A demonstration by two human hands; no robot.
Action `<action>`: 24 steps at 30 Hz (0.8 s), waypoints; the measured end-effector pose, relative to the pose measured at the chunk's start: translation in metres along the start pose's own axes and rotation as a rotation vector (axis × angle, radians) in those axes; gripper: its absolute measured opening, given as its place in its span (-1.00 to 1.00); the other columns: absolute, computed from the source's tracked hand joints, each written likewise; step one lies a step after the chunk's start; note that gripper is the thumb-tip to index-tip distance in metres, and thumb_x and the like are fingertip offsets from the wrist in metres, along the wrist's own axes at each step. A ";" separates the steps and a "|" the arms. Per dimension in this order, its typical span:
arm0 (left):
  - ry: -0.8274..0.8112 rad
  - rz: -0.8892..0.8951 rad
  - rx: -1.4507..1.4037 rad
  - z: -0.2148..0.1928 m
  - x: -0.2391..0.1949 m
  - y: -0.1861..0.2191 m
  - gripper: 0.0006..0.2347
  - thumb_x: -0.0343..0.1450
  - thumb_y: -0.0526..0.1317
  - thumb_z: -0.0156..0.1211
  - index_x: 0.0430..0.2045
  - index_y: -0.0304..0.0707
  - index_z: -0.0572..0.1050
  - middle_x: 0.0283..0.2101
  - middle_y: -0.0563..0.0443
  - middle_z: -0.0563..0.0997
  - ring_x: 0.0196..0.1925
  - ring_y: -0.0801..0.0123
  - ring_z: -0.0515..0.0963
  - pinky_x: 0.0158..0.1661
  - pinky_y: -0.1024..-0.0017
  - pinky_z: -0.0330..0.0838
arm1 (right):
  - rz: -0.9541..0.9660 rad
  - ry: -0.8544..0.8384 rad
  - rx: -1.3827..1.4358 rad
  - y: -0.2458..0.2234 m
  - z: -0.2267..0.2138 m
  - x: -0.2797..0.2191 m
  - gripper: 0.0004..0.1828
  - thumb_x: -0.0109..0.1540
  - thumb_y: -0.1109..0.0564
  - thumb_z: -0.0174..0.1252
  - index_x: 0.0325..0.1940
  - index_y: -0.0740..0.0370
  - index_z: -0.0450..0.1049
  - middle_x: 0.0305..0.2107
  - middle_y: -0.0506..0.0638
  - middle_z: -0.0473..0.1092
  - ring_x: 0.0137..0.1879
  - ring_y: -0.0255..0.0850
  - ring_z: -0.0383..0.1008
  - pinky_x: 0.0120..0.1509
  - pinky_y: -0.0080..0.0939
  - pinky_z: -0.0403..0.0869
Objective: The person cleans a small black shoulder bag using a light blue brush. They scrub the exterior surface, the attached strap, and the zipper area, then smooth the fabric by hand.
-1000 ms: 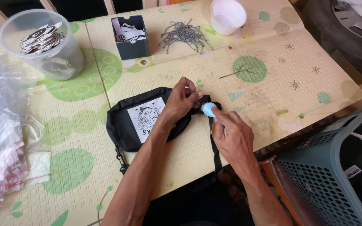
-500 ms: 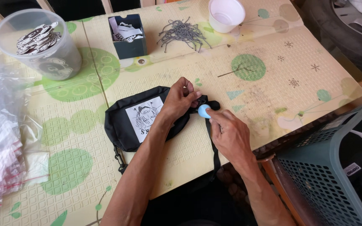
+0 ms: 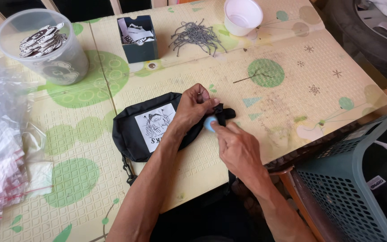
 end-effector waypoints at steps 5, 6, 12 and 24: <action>0.011 0.016 0.016 -0.001 -0.004 0.008 -0.76 0.29 -0.33 0.49 -0.49 -0.33 0.43 -0.65 -0.06 0.53 -0.61 0.48 0.60 -0.54 0.62 0.57 | -0.016 0.111 -0.068 -0.008 0.006 -0.006 -0.64 0.33 0.14 0.07 0.18 -0.11 0.57 -0.39 -0.10 0.36 -0.26 -0.12 0.56 -0.21 -0.21 0.54; 0.009 0.019 0.021 -0.002 -0.002 0.006 -0.76 0.29 -0.33 0.49 -0.49 -0.33 0.43 -0.66 -0.05 0.52 -0.62 0.50 0.58 -0.57 0.62 0.55 | -0.009 0.131 -0.106 -0.009 0.007 -0.005 -0.62 0.34 0.17 0.05 0.22 -0.05 0.54 -0.33 -0.06 0.36 -0.21 -0.11 0.57 -0.15 -0.18 0.55; -0.032 0.058 -0.001 -0.001 -0.001 0.006 -0.79 0.36 -0.30 0.42 -0.24 -0.31 0.48 -0.52 -0.11 0.60 -0.52 0.43 0.66 -0.40 0.55 0.65 | 0.158 -0.095 0.405 -0.009 -0.004 -0.005 -0.63 0.36 0.15 0.01 0.20 0.02 0.57 -0.12 0.10 0.56 0.04 0.07 0.61 0.08 -0.03 0.55; -0.057 0.035 0.074 0.003 -0.009 0.015 -0.88 0.46 -0.30 0.26 -0.18 -0.27 0.60 -0.47 -0.04 0.62 -0.48 0.49 0.62 -0.42 0.56 0.66 | 0.136 0.202 0.296 0.020 0.017 -0.008 -0.64 0.36 0.21 0.07 0.23 0.09 0.57 -0.30 0.11 0.48 -0.12 0.03 0.60 -0.01 -0.07 0.55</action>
Point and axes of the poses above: each hand's wrist, its own x-axis towards the middle knuckle, its own z-axis out of the palm, y = z × x, the point moved 4 cm from there along x, towards the middle knuckle
